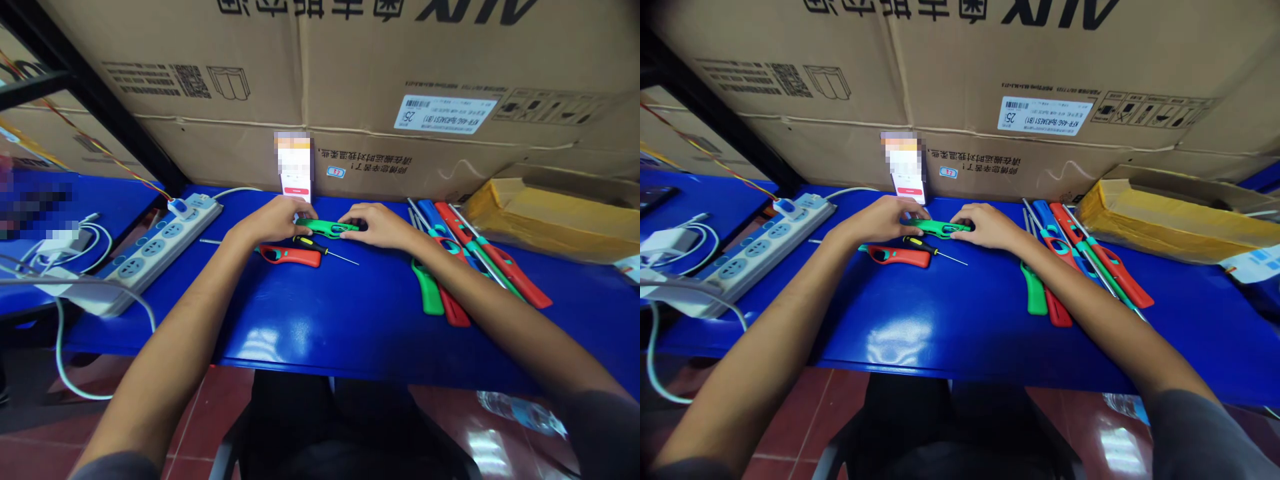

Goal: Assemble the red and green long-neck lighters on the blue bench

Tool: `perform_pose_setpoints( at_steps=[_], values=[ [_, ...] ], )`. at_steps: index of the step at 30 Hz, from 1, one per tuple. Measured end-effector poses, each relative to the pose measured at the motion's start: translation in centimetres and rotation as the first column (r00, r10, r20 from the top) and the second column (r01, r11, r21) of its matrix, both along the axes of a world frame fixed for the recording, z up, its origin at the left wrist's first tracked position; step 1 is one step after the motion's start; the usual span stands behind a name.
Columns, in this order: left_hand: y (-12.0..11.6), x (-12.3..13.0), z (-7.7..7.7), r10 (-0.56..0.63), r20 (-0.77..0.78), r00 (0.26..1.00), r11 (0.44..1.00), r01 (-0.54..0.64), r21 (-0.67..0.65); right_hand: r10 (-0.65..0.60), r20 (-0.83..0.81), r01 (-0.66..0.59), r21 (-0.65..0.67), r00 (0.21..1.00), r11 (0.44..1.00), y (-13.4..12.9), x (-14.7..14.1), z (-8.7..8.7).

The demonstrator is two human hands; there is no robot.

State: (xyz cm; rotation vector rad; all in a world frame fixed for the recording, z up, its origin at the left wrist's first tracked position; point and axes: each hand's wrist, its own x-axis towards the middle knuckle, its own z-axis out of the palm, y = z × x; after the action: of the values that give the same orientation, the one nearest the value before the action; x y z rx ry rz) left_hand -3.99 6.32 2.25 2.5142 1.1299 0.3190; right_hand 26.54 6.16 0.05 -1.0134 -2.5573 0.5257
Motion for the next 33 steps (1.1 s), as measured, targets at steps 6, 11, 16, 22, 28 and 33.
perform_pose_setpoints(
  at_steps=[6, 11, 16, 22, 28, 33],
  values=[
    [0.07, -0.11, -0.13, -0.008, 0.012, 1.000, 1.000, 0.008, -0.001, 0.007, -0.001, -0.007, -0.007, 1.000, 1.000, 0.00, -0.03, 0.07],
    [-0.05, -0.03, 0.04, -0.026, 0.002, 1.000, 1.000, 0.026, -0.006, 0.025, -0.002, -0.025, -0.018, 1.000, 1.000, -0.08, -0.04, 0.19],
    [-0.04, 0.05, -0.09, -0.018, -0.009, 1.000, 1.000, 0.018, 0.004, 0.027, -0.001, -0.027, -0.012, 1.000, 1.000, -0.18, -0.15, 0.21],
    [0.13, 0.12, -0.32, -0.013, -0.017, 1.000, 1.000, 0.014, 0.021, 0.021, 0.034, -0.022, 0.007, 0.999, 1.000, -0.11, -0.15, 0.22],
    [0.03, 0.00, -0.24, 0.012, 0.000, 1.000, 1.000, -0.012, 0.027, 0.008, 0.026, -0.008, 0.030, 1.000, 1.000, -0.15, 0.04, 0.31],
    [0.14, -0.24, -0.26, 0.010, 0.028, 1.000, 0.999, -0.011, 0.034, 0.000, 0.026, -0.001, 0.045, 1.000, 0.999, -0.21, -0.04, 0.18]
  ],
)
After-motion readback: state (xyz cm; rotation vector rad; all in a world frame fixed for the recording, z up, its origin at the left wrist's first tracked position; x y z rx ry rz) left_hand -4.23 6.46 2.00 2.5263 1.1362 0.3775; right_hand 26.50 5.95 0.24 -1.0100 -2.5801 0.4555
